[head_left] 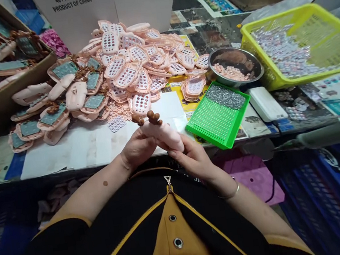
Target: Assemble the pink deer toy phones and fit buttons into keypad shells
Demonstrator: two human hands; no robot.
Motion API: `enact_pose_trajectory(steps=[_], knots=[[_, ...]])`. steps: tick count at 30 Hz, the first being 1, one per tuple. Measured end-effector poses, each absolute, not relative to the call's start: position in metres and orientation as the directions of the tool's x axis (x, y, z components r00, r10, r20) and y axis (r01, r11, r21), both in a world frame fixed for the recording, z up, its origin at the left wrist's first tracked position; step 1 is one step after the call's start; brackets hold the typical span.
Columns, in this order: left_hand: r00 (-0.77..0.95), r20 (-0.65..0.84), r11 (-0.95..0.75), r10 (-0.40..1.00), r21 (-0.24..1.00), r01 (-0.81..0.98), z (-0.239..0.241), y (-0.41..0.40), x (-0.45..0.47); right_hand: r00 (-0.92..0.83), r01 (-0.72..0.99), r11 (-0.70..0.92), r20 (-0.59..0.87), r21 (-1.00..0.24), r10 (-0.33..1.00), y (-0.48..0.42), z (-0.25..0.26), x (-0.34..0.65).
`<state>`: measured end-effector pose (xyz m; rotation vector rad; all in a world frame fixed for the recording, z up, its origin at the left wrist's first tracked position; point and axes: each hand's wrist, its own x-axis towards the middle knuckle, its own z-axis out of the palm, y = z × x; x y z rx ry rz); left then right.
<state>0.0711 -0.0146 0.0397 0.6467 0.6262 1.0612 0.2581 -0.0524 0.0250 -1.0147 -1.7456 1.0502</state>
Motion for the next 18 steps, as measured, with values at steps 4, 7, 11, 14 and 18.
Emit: enact_pose_trajectory(steps=[4,7,11,14,18], knots=[[0.388,-0.116,0.314,0.914,0.808,-0.498,0.038,-0.02,0.051,-0.418,0.133,0.242,0.167,-0.961,0.893,-0.043,0.018,0.239],[0.346,-0.092,0.269,0.934,0.817,-0.51,0.034,-0.025,0.041,-0.43,0.144,0.225,0.144,-0.964,0.891,-0.044,0.015,0.235],[0.338,-0.053,0.244,0.94,0.795,-0.555,0.032,-0.029,0.032,-0.426,0.16,0.201,0.116,-0.966,0.897,-0.044,0.012,0.225],[0.334,-0.076,0.256,0.94,0.804,-0.537,0.031,-0.035,0.023,-0.485,0.171,0.224,0.116,-0.96,0.867,-0.04,0.01,0.211],[0.199,-0.151,0.236,0.968,0.811,-0.536,0.029,-0.054,-0.011,-0.704,0.238,0.37,0.103,-0.898,0.703,-0.03,0.019,0.193]])
